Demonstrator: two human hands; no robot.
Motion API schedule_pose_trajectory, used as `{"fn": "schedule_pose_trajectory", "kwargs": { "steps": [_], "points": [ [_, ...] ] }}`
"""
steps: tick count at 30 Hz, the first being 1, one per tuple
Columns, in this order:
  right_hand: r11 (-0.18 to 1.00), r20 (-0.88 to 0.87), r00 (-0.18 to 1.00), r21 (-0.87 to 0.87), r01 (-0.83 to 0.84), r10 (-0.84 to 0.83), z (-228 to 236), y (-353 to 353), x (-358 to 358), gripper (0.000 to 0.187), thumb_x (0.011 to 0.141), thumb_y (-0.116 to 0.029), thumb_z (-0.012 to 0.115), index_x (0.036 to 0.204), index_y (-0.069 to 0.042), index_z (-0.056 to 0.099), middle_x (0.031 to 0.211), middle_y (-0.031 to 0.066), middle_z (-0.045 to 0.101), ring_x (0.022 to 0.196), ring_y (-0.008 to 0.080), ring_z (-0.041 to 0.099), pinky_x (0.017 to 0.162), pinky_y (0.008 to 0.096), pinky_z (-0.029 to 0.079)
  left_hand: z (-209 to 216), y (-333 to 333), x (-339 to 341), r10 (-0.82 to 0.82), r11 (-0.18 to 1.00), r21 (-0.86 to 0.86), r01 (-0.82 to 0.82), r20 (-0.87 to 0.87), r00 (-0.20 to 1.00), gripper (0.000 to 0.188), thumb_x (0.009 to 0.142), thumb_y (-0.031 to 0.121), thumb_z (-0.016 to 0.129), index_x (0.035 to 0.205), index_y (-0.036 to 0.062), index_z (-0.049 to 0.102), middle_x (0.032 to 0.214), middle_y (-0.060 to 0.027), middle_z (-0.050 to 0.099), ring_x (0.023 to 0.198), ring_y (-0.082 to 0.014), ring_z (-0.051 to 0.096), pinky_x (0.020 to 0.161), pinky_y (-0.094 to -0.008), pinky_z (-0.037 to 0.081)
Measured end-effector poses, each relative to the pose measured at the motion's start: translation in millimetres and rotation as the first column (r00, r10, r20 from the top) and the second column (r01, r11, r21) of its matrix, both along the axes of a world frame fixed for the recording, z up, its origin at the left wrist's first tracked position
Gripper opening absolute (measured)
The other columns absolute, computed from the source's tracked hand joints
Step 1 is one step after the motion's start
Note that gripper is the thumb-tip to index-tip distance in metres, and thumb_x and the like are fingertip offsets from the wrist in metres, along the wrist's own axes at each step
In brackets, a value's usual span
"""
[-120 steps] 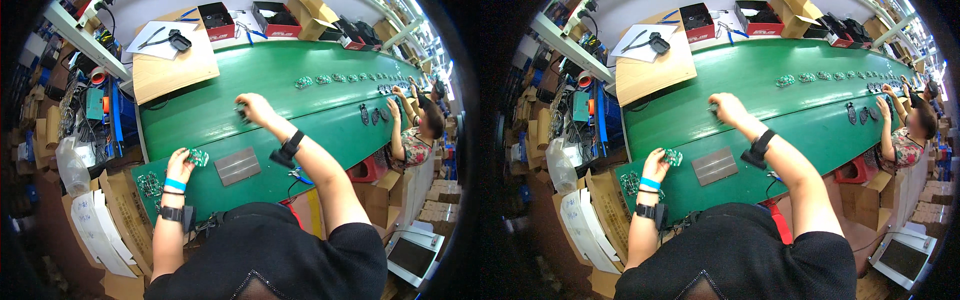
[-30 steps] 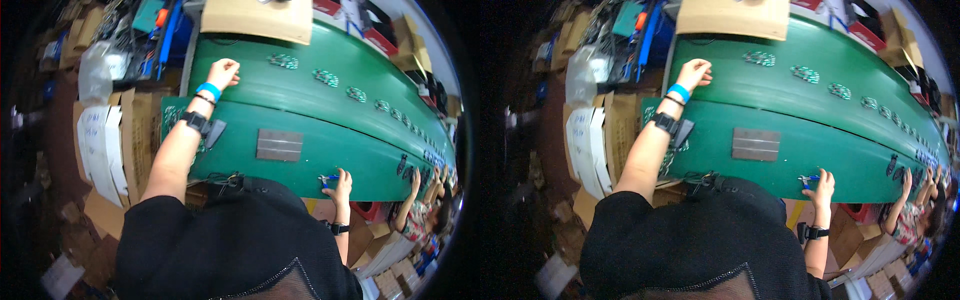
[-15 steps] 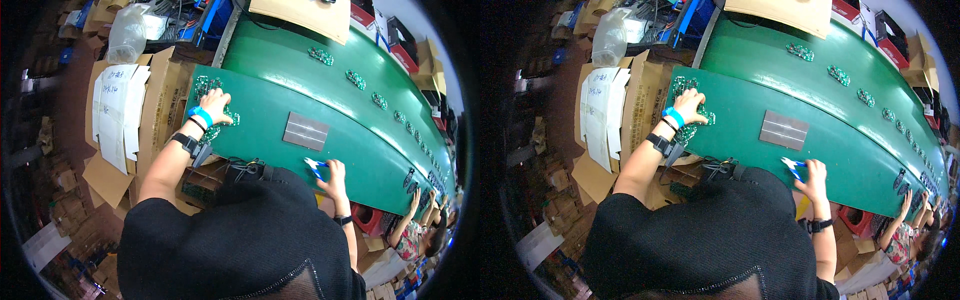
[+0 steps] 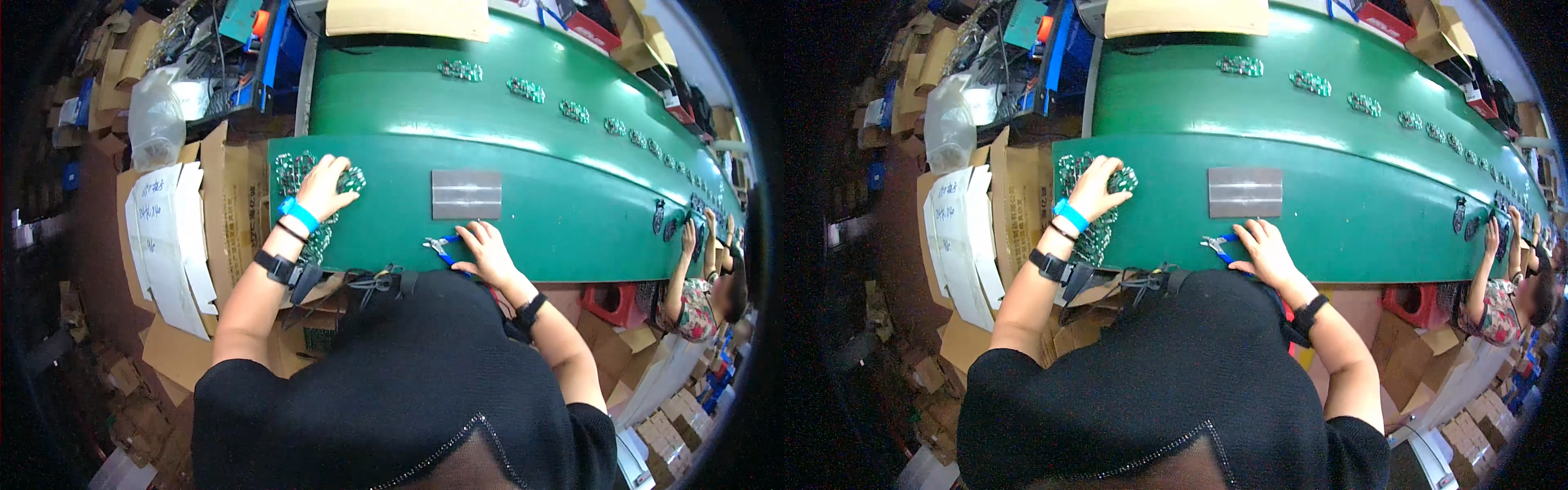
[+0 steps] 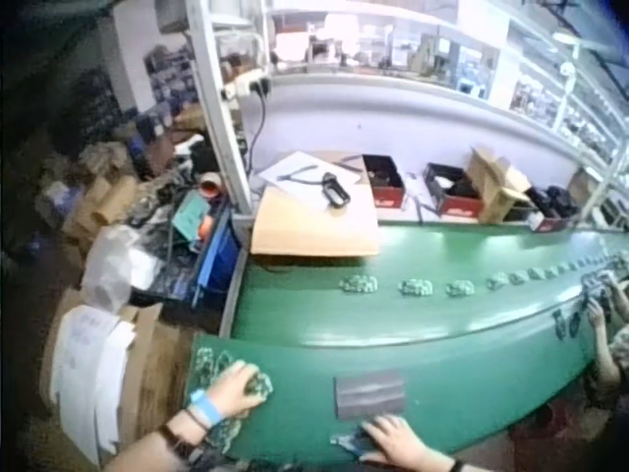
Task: The person uses wire cutters to separate individual green circuit boards from a larger panel. They then place the separated boards into a cardboard box. The person also handles a pile of green plastic strips, moving them from the table into the box.
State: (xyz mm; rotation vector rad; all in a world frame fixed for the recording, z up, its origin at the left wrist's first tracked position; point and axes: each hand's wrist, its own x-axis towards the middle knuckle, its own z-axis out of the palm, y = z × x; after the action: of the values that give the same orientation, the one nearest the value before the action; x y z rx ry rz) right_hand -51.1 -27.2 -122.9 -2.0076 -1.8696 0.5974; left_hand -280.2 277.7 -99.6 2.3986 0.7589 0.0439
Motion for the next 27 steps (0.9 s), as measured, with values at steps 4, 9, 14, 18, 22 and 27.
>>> {"fn": "schedule_pose_trajectory", "kwargs": {
  "steps": [4, 9, 14, 18, 22, 27],
  "points": [
    [0.952, -0.007, 0.955, 0.068, 0.298, -0.298, -14, -20, 10, 0.030, 0.075, -0.015, 0.070, 0.102, -0.003, 0.061, 0.104, 0.0160, 0.055, 0.100, 0.0347, 0.052, 0.087, 0.0418, 0.044, -9, 53, 84, -0.071, 0.991, 0.122, 0.053, 0.152, 0.986, 0.048, 0.065, 0.021, 0.078, 0.105, 0.0046, 0.058, 0.097, -0.0142, 0.054, 0.093, -0.0328, 0.056, 0.082, -0.0391, 0.047],
    [0.908, -0.023, 0.908, -0.003, 0.419, -0.419, -14, -34, 16, 0.014, 0.078, -0.004, 0.062, 0.092, -0.002, 0.061, 0.090, 0.0156, 0.056, 0.089, 0.0345, 0.053, 0.080, 0.0412, 0.044, -44, 107, 178, 0.020, 0.976, 0.216, -0.017, -0.011, 1.000, 0.048, 0.067, 0.026, 0.078, 0.109, 0.0114, 0.061, 0.106, -0.0126, 0.055, 0.104, -0.0317, 0.055, 0.089, -0.0426, 0.047],
    [0.833, -0.021, 0.833, -0.038, 0.552, -0.553, 2, -71, -5, 0.010, 0.079, -0.003, 0.059, 0.088, -0.001, 0.063, 0.084, 0.0164, 0.060, 0.085, 0.0351, 0.055, 0.079, 0.0417, 0.045, -83, 144, 235, 0.146, 0.945, 0.314, -0.089, -0.163, 0.976, 0.051, 0.066, 0.024, 0.080, 0.112, 0.0129, 0.061, 0.113, -0.0131, 0.054, 0.111, -0.0327, 0.053, 0.092, -0.0436, 0.046],
    [0.778, -0.036, 0.780, -0.114, 0.617, -0.624, -13, -101, -17, 0.009, 0.080, -0.003, 0.059, 0.088, -0.001, 0.063, 0.083, 0.0167, 0.059, 0.085, 0.0349, 0.055, 0.077, 0.0427, 0.046, -99, 159, 250, 0.054, 0.925, 0.377, 0.048, -0.256, 0.965, 0.058, 0.064, 0.032, 0.083, 0.115, 0.0134, 0.061, 0.117, -0.0170, 0.054, 0.114, -0.0348, 0.049, 0.095, -0.0441, 0.046],
    [0.742, -0.022, 0.744, -0.099, 0.664, -0.668, -5, -99, -10, 0.008, 0.082, -0.006, 0.059, 0.087, -0.001, 0.062, 0.084, 0.0167, 0.061, 0.086, 0.0352, 0.057, 0.077, 0.0423, 0.046, -74, 150, 225, 0.017, 0.917, 0.397, -0.023, 0.018, 1.000, 0.066, 0.062, 0.037, 0.083, 0.119, 0.0143, 0.060, 0.115, -0.0167, 0.058, 0.110, -0.0335, 0.052, 0.094, -0.0434, 0.045],
    [0.618, 0.047, 0.620, -0.051, 0.784, -0.783, -4, -99, 31, 0.012, 0.084, -0.011, 0.060, 0.080, 0.000, 0.063, 0.076, 0.0164, 0.062, 0.075, 0.0350, 0.060, 0.069, 0.0421, 0.047, -46, 90, 173, 0.088, 0.984, -0.179, -0.019, 0.389, 0.917, 0.023, 0.080, 0.023, 0.072, 0.071, 0.0036, 0.063, 0.059, -0.0048, 0.057, 0.056, -0.0139, 0.055, 0.054, -0.0295, 0.044]
  ]
}}
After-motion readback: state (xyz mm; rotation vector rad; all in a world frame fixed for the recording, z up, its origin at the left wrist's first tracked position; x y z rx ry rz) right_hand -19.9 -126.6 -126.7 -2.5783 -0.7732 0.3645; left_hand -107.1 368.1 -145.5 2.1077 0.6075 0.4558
